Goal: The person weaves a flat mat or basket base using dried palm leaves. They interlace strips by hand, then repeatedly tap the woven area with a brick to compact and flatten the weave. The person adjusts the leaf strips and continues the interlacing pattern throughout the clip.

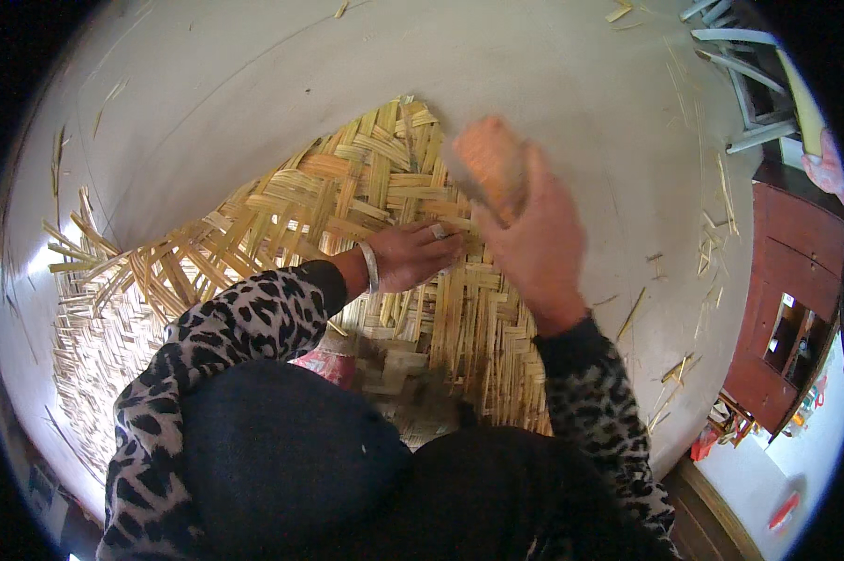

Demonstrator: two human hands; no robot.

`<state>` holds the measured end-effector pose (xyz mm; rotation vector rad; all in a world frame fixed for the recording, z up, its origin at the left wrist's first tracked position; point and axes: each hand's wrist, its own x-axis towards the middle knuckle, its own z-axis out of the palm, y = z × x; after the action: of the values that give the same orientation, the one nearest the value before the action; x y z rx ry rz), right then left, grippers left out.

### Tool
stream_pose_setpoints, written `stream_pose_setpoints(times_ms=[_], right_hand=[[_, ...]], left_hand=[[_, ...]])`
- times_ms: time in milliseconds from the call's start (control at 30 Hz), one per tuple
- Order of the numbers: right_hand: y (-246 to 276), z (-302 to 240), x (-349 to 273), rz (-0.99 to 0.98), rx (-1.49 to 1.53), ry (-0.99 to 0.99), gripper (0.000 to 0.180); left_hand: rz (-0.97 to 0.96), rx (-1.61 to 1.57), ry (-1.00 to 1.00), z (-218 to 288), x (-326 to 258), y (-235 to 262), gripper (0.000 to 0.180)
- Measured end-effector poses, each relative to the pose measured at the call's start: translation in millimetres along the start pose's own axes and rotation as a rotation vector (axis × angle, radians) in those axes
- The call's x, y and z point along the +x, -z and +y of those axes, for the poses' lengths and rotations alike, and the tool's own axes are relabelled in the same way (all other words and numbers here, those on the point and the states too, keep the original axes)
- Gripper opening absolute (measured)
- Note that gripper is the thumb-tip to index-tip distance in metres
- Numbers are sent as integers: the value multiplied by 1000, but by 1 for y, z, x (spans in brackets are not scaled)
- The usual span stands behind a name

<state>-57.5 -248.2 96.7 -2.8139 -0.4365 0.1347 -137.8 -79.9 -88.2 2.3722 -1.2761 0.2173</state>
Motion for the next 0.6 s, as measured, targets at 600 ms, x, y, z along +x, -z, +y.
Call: stream_pose_setpoints(times_ms=[600], right_hand=[[-51, -37, 35, -74, -86, 251, 77]], left_hand=[[-224, -108, 63, 1, -5, 5, 44]])
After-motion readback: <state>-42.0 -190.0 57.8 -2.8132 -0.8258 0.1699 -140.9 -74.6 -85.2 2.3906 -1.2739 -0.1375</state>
